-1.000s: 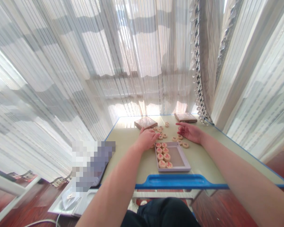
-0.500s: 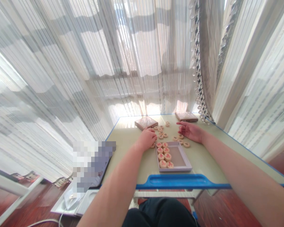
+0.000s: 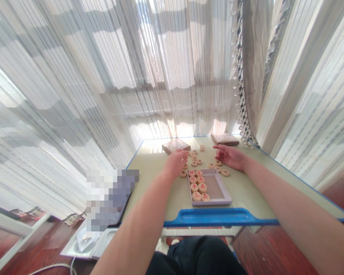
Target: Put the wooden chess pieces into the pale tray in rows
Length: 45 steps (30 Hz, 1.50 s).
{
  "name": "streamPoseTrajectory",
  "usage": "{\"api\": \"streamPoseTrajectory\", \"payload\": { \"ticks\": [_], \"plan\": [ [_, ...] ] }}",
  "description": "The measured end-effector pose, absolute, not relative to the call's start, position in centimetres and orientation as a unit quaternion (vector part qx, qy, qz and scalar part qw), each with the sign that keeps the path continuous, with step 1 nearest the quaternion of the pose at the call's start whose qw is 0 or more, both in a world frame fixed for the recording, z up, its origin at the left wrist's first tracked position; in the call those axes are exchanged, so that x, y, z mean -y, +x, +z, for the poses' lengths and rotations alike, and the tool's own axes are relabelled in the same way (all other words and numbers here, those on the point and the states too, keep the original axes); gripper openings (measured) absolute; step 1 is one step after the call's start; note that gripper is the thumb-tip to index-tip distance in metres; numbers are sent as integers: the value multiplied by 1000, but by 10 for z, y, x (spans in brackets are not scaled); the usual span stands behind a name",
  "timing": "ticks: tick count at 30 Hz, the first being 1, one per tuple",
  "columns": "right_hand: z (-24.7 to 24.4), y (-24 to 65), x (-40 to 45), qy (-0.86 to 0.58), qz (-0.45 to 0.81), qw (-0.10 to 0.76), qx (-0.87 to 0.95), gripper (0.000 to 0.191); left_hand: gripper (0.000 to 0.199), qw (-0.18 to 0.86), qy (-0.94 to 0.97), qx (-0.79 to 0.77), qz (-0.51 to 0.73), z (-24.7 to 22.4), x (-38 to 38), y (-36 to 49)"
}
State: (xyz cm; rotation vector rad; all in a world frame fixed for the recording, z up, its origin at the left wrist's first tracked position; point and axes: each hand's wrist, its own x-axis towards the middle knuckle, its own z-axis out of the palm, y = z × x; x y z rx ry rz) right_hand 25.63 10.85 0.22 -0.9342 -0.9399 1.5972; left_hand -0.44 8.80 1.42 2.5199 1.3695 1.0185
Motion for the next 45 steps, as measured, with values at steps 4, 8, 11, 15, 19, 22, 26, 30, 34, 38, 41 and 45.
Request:
{"api": "streamPoseTrajectory", "payload": {
  "ticks": [4, 8, 11, 15, 19, 22, 26, 30, 34, 38, 41, 45],
  "plan": [
    [3, 253, -108, -398, 654, 503, 401, 13, 31, 33, 821, -462, 334, 13, -88, -7],
    [1, 243, -100, -457, 527, 492, 520, 9, 33, 19, 832, -440, 338, 11, -88, -4],
    [-1, 236, -92, -473, 337, 470, 664, 12, 33, -6, 838, -414, 355, 14, -85, 1],
    [4, 232, -87, -452, 170, 456, 748, 15, 31, -21, 839, -396, 373, 17, -79, 8],
    [15, 223, -78, -412, 165, 461, 768, 18, 34, -45, 844, -378, 377, 18, -74, 17],
    [21, 213, -68, -397, 214, 452, 770, 18, 41, -56, 849, -366, 376, 19, -69, 24],
    [21, 205, -63, -415, 319, 423, 740, 22, 44, -73, 858, -356, 363, 22, -67, 28],
    [18, 204, -65, -373, 440, 442, 687, 26, 47, -96, 868, -341, 348, 25, -65, 31],
    [19, 203, -64, -326, 532, 453, 637, 27, 46, -124, 868, -336, 344, 26, -62, 33],
    [20, 205, -67, -335, 547, 501, 580, 27, 47, -148, 862, -346, 340, 26, -60, 33],
    [20, 208, -70, -350, 549, 523, 550, 21, 46, -151, 856, -351, 349, 26, -60, 32],
    [21, 208, -71, -352, 555, 514, 552, 17, 45, -148, 858, -357, 338, 27, -60, 31]
  ]
}}
